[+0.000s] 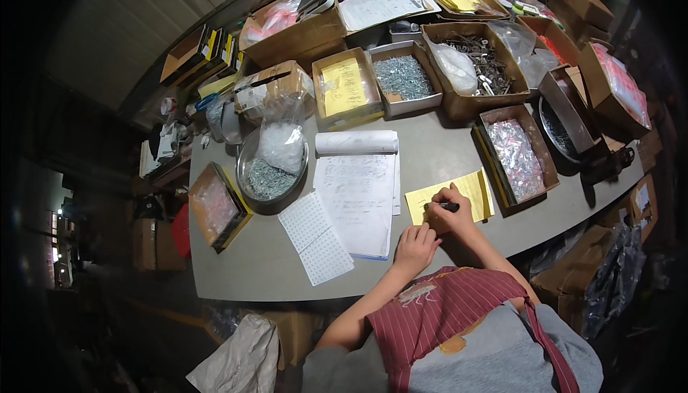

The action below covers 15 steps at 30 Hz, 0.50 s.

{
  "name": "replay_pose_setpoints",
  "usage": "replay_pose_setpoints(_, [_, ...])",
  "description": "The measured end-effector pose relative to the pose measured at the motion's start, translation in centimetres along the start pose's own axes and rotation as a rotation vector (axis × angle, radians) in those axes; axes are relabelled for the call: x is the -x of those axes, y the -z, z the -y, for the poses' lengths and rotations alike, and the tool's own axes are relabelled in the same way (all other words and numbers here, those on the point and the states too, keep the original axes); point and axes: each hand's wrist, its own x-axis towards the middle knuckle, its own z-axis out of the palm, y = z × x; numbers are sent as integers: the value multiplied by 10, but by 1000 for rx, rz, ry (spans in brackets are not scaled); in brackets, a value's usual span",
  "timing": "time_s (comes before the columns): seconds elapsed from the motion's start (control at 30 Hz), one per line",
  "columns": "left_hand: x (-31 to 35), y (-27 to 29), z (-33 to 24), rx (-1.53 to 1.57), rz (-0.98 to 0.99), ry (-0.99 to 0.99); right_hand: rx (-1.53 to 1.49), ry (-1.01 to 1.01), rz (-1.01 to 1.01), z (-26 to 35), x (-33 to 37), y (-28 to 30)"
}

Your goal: The person organizes small metal parts and hardware on a cluttered workbench. They move boxes and plastic bags, write on a yellow sticky note with a black marker, and handle small metal pieces by hand.

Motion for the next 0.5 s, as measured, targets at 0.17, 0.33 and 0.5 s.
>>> replay_pose_setpoints(0.17, [-1,6,-2,-36,74,14,62,12,51,7,0,-2])
replay_pose_setpoints(0.33, [7,-21,7,-25,-37,11,11,-58,-63,-7,-2,11])
replay_pose_setpoints(0.5, [7,-19,8,9,4,33,-61,-69,-111,-7,-2,10])
